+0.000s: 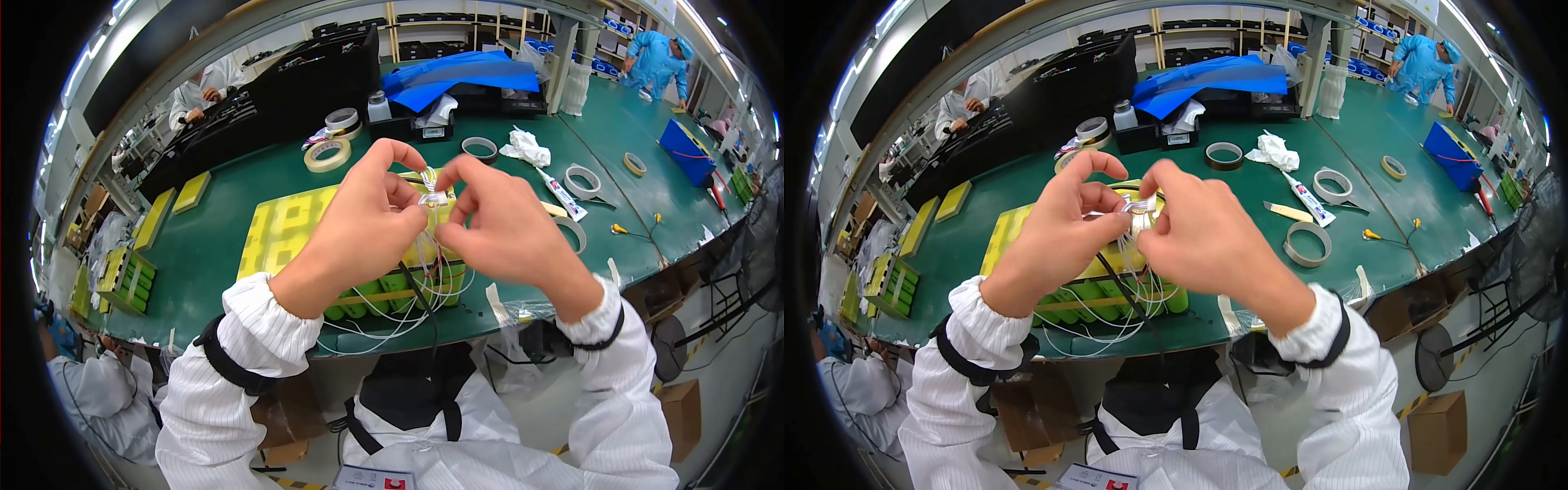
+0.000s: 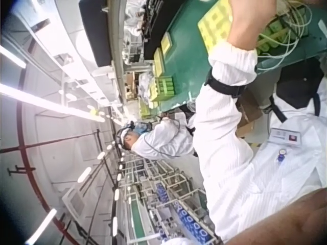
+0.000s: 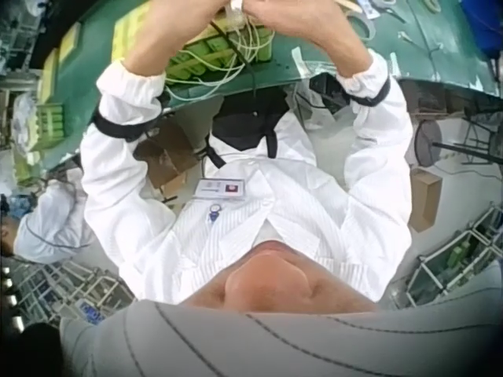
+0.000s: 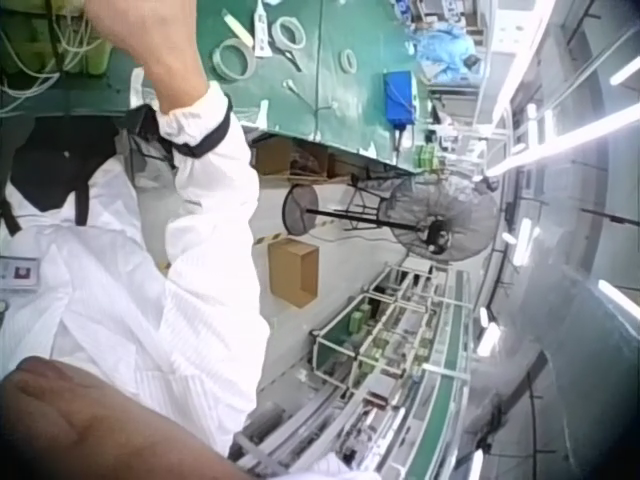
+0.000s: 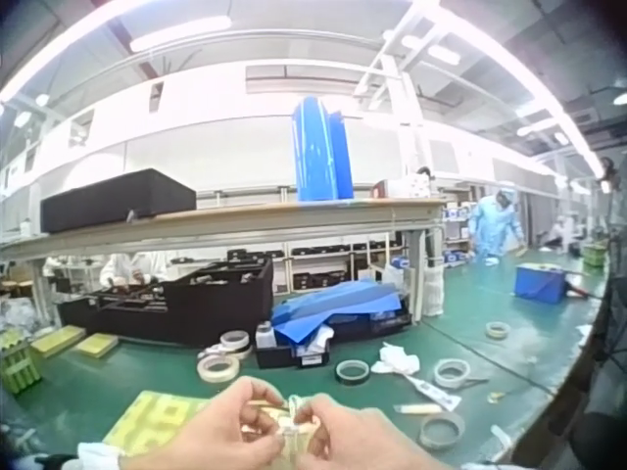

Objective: The person assembles battery packs by routing wires and applying tape to the green battery cells and a control board by hand.

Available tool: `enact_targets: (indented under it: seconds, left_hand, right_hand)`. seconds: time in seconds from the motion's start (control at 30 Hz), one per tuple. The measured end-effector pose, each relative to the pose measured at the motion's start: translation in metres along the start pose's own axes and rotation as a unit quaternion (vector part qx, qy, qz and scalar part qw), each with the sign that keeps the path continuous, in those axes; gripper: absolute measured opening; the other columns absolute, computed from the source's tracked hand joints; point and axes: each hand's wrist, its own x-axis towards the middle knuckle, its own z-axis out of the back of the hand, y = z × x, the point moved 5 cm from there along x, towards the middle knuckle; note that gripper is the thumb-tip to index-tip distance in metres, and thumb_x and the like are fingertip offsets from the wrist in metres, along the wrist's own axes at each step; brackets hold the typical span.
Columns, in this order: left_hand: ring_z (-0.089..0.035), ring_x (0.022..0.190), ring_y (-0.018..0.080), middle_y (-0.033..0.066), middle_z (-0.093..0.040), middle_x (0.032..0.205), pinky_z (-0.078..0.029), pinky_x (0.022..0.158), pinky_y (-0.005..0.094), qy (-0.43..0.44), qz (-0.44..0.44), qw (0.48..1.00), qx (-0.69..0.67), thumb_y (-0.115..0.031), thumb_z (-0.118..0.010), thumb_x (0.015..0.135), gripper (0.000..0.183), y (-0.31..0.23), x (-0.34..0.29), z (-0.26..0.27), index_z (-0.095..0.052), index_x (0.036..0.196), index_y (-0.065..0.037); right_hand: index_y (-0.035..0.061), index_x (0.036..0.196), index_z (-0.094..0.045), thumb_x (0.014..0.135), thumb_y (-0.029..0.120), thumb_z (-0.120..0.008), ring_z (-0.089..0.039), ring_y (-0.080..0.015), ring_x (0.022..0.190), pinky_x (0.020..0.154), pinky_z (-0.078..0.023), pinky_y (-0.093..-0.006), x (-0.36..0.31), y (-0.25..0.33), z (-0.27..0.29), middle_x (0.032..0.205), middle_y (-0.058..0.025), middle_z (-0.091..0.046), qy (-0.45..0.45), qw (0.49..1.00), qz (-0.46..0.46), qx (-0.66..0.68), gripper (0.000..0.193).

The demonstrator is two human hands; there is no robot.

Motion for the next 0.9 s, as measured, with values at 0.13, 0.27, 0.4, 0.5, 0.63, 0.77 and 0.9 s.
enact_targets:
  seconds: [0.13, 0.27, 0.4, 0.5, 0.63, 0.77, 0.9]
  left_hand:
    - [-0.062, 0.075, 0.0114, 0.0062, -0.062, 0.083, -0.049, 0.067, 0.0253, 0.001, -0.005, 0.998, -0.065, 0.005, -0.061, 0.086, 0.041, -0.004, -0.003, 0.001, -0.045, 0.124, -0.002]
    - [-0.065, 0.080, 0.0121, 0.0057, -0.062, 0.085, -0.052, 0.075, 0.0248, 0.040, 0.003, 0.999, -0.018, 0.007, -0.060, 0.088, 0.040, -0.002, 0.005, 0.000, -0.045, 0.125, -0.002]
    - [-0.065, 0.080, 0.0122, 0.0049, -0.060, 0.083, -0.052, 0.071, 0.0252, 0.065, 0.008, 0.997, 0.035, 0.007, -0.059, 0.088, 0.039, -0.007, 0.008, -0.001, -0.046, 0.124, -0.003]
    - [-0.064, 0.079, 0.0118, 0.0050, -0.059, 0.085, -0.052, 0.067, 0.0252, 0.062, 0.024, 0.997, 0.035, 0.007, -0.058, 0.088, 0.038, -0.008, 0.006, -0.004, -0.048, 0.123, -0.003]
    - [-0.062, 0.074, 0.0148, 0.0076, -0.058, 0.087, -0.051, 0.063, 0.0301, 0.059, 0.021, 0.998, 0.006, 0.007, -0.058, 0.085, 0.040, -0.009, -0.005, -0.008, -0.049, 0.122, -0.005]
    - [-0.065, 0.081, 0.0195, 0.0094, -0.058, 0.088, -0.051, 0.063, 0.0338, 0.069, -0.118, 0.972, 0.193, 0.010, -0.056, 0.084, 0.039, -0.010, -0.005, -0.007, -0.050, 0.120, -0.004]
    - [-0.058, 0.085, 0.0443, 0.0219, -0.058, 0.092, -0.048, 0.073, 0.0472, 0.012, -0.244, 0.905, 0.347, 0.015, -0.055, 0.078, 0.041, -0.017, -0.012, -0.020, -0.055, 0.115, -0.002]
  right_hand:
    - [-0.0032, 0.089, -0.065, 0.082, 0.004, -0.068, -0.057, -0.0067, 0.054, 0.049, -0.041, -0.0221, -0.031, 0.004, 0.004, 0.066, -0.0038, -0.065, -0.052, 0.998, -0.010, -0.022, 0.011]
    - [-0.0043, 0.090, -0.071, 0.081, 0.014, -0.072, -0.056, -0.0084, 0.054, 0.052, -0.043, -0.0250, -0.024, -0.003, 0.001, 0.062, -0.0049, -0.063, -0.043, 0.996, -0.061, -0.041, 0.020]
    - [-0.0059, 0.086, -0.074, 0.079, 0.021, -0.073, -0.057, -0.0104, 0.056, 0.054, -0.045, -0.0286, -0.001, -0.009, -0.004, 0.062, -0.0072, -0.064, 0.045, 0.994, -0.099, -0.025, 0.028]
    - [-0.0058, 0.083, -0.075, 0.077, 0.017, -0.071, -0.058, -0.0106, 0.059, 0.057, -0.046, -0.0279, 0.005, -0.020, -0.004, 0.066, -0.0089, -0.066, 0.066, 0.990, -0.119, 0.036, 0.023]
    - [-0.0061, 0.078, -0.073, 0.076, 0.015, -0.069, -0.057, -0.0114, 0.061, 0.058, -0.046, -0.0289, 0.008, -0.025, -0.005, 0.065, -0.0085, -0.065, 0.084, 0.982, -0.161, 0.057, 0.022]
    - [-0.0064, 0.074, -0.071, 0.076, 0.016, -0.068, -0.055, -0.0122, 0.060, 0.057, -0.045, -0.0302, 0.010, -0.019, -0.006, 0.064, -0.0082, -0.064, 0.105, 0.981, -0.161, 0.023, 0.023]
    - [-0.0064, 0.074, -0.070, 0.075, 0.016, -0.067, -0.054, -0.0134, 0.058, 0.057, -0.044, -0.0313, 0.011, -0.014, -0.003, 0.063, -0.0093, -0.063, 0.093, 0.985, -0.146, 0.005, 0.022]
